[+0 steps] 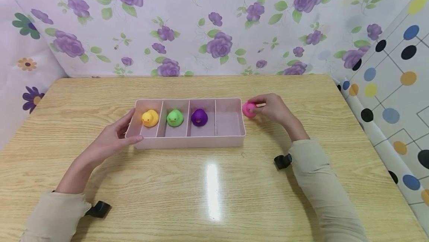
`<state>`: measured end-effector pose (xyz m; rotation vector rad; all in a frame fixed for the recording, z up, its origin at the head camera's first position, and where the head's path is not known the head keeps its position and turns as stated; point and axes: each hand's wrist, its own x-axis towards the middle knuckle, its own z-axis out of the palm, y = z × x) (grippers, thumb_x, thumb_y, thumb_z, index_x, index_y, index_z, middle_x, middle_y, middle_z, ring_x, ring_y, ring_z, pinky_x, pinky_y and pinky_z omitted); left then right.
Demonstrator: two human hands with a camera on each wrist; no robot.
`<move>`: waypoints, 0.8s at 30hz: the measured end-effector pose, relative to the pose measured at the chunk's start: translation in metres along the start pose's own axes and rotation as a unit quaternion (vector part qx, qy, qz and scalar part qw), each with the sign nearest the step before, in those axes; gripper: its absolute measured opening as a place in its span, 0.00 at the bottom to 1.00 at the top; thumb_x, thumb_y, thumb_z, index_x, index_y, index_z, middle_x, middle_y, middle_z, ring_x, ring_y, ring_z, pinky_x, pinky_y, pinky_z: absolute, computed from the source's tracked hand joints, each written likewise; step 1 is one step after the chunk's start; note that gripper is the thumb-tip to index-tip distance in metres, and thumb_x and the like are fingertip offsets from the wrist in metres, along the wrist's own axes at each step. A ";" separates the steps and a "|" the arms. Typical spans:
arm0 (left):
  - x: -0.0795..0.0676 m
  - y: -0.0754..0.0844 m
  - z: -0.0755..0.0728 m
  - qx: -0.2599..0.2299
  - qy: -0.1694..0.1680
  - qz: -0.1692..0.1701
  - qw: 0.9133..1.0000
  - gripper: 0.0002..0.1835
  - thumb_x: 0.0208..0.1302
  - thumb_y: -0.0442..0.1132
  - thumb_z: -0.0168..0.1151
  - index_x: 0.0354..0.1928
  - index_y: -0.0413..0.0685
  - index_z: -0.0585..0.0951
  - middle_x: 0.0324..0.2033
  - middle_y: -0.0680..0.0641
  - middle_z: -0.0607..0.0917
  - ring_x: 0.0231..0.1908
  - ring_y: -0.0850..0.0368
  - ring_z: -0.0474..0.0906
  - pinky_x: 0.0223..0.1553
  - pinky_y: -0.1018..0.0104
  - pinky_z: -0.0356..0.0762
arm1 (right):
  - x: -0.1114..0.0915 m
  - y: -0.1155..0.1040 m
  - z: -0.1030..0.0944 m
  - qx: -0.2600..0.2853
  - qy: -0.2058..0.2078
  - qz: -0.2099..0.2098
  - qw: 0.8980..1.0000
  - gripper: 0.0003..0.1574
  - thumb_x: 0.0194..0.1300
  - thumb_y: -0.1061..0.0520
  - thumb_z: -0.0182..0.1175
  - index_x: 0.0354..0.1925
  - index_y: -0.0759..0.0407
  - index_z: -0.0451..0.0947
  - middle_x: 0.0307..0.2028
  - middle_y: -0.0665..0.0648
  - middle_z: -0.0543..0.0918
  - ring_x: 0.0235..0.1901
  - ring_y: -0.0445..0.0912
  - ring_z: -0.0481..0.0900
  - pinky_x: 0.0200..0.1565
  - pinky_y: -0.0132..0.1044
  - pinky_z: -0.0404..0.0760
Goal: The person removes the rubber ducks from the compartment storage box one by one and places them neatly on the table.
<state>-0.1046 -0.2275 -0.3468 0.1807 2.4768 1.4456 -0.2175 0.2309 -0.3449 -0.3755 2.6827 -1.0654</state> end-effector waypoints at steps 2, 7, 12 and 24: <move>0.000 0.000 0.000 -0.003 -0.001 0.000 1.000 0.52 0.61 0.49 0.68 0.77 0.54 0.43 0.74 0.40 0.50 0.70 0.42 0.52 0.66 0.47 0.57 | -0.001 0.000 -0.001 -0.001 0.008 0.005 1.000 0.28 0.63 0.49 0.66 0.58 0.61 0.78 0.54 0.63 0.80 0.55 0.58 0.76 0.54 0.51 0.75; 0.000 0.000 0.000 -0.003 -0.001 -0.001 1.000 0.52 0.61 0.49 0.68 0.77 0.53 0.43 0.74 0.41 0.49 0.70 0.42 0.52 0.66 0.47 0.56 | -0.004 -0.002 -0.006 0.018 0.032 0.003 0.999 0.26 0.68 0.52 0.62 0.60 0.63 0.76 0.56 0.65 0.78 0.58 0.58 0.73 0.56 0.54 0.71; 0.000 -0.001 0.000 0.000 0.002 -0.004 1.000 0.52 0.61 0.49 0.68 0.77 0.54 0.43 0.74 0.42 0.49 0.70 0.41 0.52 0.66 0.47 0.57 | -0.008 -0.011 -0.007 0.045 0.045 -0.025 0.998 0.24 0.71 0.55 0.57 0.60 0.66 0.75 0.58 0.65 0.76 0.59 0.56 0.71 0.59 0.54 0.70; 0.000 -0.001 0.001 0.002 0.001 -0.003 1.000 0.52 0.62 0.49 0.68 0.77 0.54 0.43 0.74 0.41 0.49 0.70 0.41 0.52 0.66 0.47 0.57 | -0.015 -0.045 0.001 0.045 0.033 -0.052 0.997 0.26 0.69 0.54 0.59 0.62 0.63 0.74 0.60 0.62 0.76 0.53 0.59 0.78 0.55 0.51 0.75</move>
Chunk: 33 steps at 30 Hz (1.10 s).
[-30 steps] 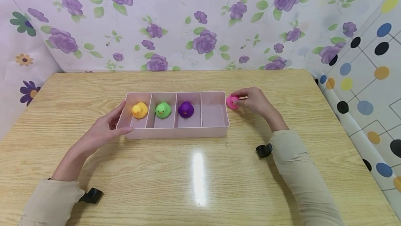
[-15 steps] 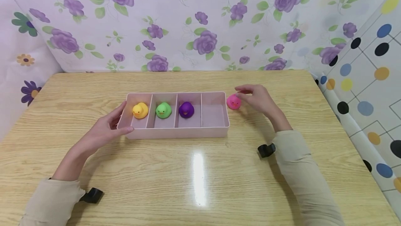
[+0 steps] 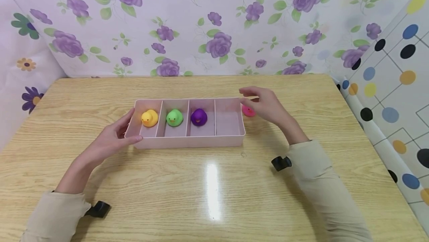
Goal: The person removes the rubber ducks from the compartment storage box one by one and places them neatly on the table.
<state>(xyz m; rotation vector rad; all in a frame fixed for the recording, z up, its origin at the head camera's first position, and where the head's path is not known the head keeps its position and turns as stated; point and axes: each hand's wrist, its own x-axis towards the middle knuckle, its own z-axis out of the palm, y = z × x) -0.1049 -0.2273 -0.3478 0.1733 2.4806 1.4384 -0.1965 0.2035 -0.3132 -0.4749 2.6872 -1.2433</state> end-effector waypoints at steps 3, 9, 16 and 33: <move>0.000 0.001 0.000 0.001 0.000 -0.001 1.000 0.52 0.62 0.49 0.68 0.77 0.54 0.43 0.74 0.42 0.49 0.70 0.41 0.51 0.66 0.47 0.56 | 0.000 -0.007 0.004 -0.004 -0.005 -0.003 1.000 0.26 0.68 0.55 0.60 0.62 0.64 0.74 0.60 0.61 0.76 0.53 0.60 0.77 0.54 0.51 0.75; -0.001 0.002 0.000 0.002 0.002 -0.005 1.000 0.52 0.61 0.49 0.68 0.77 0.53 0.43 0.74 0.41 0.49 0.70 0.41 0.51 0.66 0.47 0.56 | -0.001 -0.023 0.011 -0.018 -0.023 -0.024 0.999 0.27 0.67 0.58 0.60 0.62 0.65 0.73 0.59 0.64 0.76 0.54 0.61 0.77 0.50 0.50 0.79; -0.001 0.001 0.000 0.002 0.002 -0.007 1.000 0.52 0.62 0.49 0.68 0.77 0.53 0.43 0.74 0.41 0.49 0.70 0.41 0.51 0.66 0.46 0.56 | 0.000 -0.033 0.020 -0.014 -0.039 -0.038 0.998 0.27 0.66 0.57 0.62 0.61 0.66 0.74 0.58 0.65 0.76 0.53 0.60 0.77 0.51 0.48 0.79; 0.000 0.001 0.000 -0.003 0.000 -0.001 1.000 0.52 0.62 0.48 0.67 0.77 0.53 0.42 0.74 0.41 0.49 0.70 0.42 0.51 0.66 0.47 0.56 | 0.008 -0.052 0.040 -0.026 -0.077 -0.066 0.995 0.25 0.67 0.59 0.61 0.59 0.67 0.75 0.56 0.65 0.78 0.52 0.59 0.78 0.55 0.48 0.76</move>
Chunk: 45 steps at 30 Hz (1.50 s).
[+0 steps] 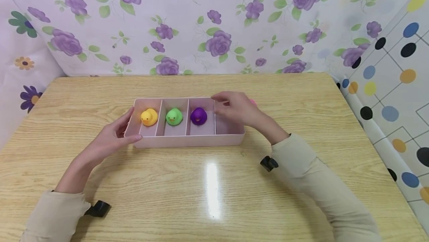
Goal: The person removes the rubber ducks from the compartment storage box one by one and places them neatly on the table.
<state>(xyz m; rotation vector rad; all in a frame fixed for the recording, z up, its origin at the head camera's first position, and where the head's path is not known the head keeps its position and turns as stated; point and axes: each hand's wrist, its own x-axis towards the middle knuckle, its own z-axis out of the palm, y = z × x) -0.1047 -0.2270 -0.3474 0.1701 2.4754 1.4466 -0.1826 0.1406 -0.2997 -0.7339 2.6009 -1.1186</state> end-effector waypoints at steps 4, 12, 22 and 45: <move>0.000 0.000 0.000 -0.002 0.000 0.000 1.000 0.52 0.62 0.48 0.68 0.77 0.54 0.43 0.74 0.41 0.49 0.70 0.42 0.52 0.66 0.47 0.56 | 0.004 -0.003 0.002 -0.008 -0.010 -0.011 1.000 0.25 0.67 0.58 0.61 0.59 0.67 0.75 0.56 0.66 0.78 0.52 0.58 0.78 0.55 0.47 0.76; 0.001 0.000 0.000 -0.012 0.000 0.002 1.000 0.52 0.61 0.48 0.68 0.77 0.55 0.43 0.74 0.42 0.49 0.70 0.43 0.52 0.66 0.48 0.56 | 0.013 -0.007 0.009 0.000 -0.025 -0.029 0.999 0.24 0.62 0.65 0.61 0.57 0.70 0.76 0.54 0.67 0.79 0.53 0.58 0.78 0.54 0.44 0.77; 0.001 0.002 0.000 -0.015 -0.003 0.005 1.000 0.51 0.62 0.46 0.67 0.77 0.55 0.43 0.75 0.43 0.48 0.71 0.43 0.51 0.66 0.48 0.57 | 0.024 -0.012 0.015 -0.028 -0.077 -0.055 0.995 0.25 0.62 0.62 0.65 0.58 0.65 0.77 0.55 0.62 0.80 0.54 0.56 0.78 0.55 0.44 0.76; 0.000 0.000 -0.001 -0.022 -0.005 -0.001 1.000 0.52 0.62 0.48 0.68 0.77 0.55 0.43 0.74 0.43 0.49 0.70 0.45 0.53 0.66 0.49 0.58 | 0.048 -0.017 0.031 -0.082 -0.124 -0.067 0.987 0.20 0.62 0.64 0.66 0.53 0.66 0.81 0.48 0.61 0.84 0.49 0.50 0.80 0.52 0.41 0.77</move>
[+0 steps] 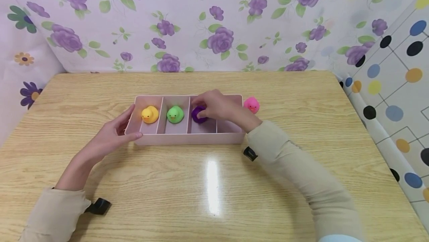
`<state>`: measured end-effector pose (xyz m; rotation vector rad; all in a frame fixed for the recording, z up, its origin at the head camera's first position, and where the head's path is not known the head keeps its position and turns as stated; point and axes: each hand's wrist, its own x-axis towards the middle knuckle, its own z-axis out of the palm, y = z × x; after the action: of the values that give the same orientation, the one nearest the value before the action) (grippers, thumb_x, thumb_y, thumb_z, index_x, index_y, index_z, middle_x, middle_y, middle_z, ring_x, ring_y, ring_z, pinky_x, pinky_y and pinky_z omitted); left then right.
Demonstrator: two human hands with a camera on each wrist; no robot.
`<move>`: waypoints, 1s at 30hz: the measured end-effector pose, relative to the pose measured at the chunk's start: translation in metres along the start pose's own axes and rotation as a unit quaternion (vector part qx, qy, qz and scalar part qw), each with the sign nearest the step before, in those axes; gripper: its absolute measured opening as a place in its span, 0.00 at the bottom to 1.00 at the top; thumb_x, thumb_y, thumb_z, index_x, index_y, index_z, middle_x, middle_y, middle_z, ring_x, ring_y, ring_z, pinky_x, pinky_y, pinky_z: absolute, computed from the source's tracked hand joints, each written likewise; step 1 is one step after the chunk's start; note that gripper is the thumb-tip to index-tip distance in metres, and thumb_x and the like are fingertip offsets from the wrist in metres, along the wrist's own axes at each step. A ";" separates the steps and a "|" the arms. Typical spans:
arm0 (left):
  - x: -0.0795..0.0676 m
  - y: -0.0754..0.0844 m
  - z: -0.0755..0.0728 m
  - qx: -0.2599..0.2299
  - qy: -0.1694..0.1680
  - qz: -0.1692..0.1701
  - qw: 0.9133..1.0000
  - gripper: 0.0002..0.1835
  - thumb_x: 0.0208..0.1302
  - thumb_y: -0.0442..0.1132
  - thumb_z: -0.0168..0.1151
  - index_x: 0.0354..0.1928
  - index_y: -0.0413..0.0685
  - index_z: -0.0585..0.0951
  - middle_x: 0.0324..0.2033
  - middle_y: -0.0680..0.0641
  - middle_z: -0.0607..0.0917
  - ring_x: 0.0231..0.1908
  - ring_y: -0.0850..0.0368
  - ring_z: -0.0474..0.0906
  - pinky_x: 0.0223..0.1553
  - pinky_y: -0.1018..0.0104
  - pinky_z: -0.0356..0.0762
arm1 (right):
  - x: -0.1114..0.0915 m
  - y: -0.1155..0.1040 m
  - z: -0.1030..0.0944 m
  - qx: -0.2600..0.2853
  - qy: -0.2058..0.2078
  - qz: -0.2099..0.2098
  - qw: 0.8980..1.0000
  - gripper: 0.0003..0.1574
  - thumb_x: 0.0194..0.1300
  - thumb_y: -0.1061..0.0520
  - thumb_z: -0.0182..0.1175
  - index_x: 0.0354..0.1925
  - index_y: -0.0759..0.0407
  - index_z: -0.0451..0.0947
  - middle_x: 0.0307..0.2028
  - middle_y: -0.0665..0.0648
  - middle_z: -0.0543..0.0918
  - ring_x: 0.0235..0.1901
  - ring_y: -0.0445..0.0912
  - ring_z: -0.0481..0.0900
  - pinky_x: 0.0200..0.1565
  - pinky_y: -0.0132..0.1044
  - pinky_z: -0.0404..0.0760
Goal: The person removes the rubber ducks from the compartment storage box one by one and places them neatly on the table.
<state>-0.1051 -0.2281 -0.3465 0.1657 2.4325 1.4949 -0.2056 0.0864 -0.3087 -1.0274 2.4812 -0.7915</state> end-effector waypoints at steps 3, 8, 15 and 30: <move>0.000 0.000 0.000 -0.002 0.000 -0.001 1.000 0.52 0.62 0.48 0.68 0.77 0.56 0.43 0.74 0.43 0.49 0.70 0.45 0.53 0.66 0.49 0.58 | 0.003 -0.001 0.001 -0.015 -0.003 0.004 1.000 0.19 0.61 0.63 0.66 0.52 0.65 0.81 0.46 0.60 0.84 0.46 0.50 0.80 0.50 0.40 0.78; 0.000 0.000 0.000 -0.003 -0.001 0.000 1.000 0.52 0.62 0.48 0.68 0.77 0.56 0.43 0.74 0.44 0.49 0.70 0.45 0.53 0.66 0.49 0.58 | 0.007 -0.001 0.002 -0.049 -0.004 -0.012 0.999 0.18 0.59 0.63 0.68 0.48 0.66 0.82 0.42 0.60 0.85 0.41 0.50 0.79 0.46 0.41 0.78; 0.000 0.000 0.000 -0.003 -0.001 0.000 1.000 0.52 0.62 0.48 0.68 0.77 0.56 0.43 0.74 0.44 0.49 0.70 0.45 0.52 0.66 0.49 0.57 | 0.010 -0.001 0.007 -0.070 -0.009 -0.020 0.997 0.17 0.58 0.65 0.69 0.47 0.67 0.82 0.41 0.60 0.84 0.41 0.51 0.79 0.47 0.41 0.78; -0.001 0.000 0.000 0.001 0.000 0.002 1.000 0.51 0.62 0.48 0.67 0.77 0.56 0.43 0.74 0.43 0.49 0.70 0.44 0.52 0.66 0.48 0.57 | 0.008 0.003 0.014 -0.088 0.020 -0.049 0.995 0.16 0.56 0.68 0.69 0.46 0.68 0.84 0.44 0.63 0.85 0.43 0.51 0.81 0.47 0.39 0.80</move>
<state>-0.1043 -0.2283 -0.3464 0.1718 2.4356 1.4943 -0.2058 0.0774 -0.3222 -1.2142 2.5881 -0.6353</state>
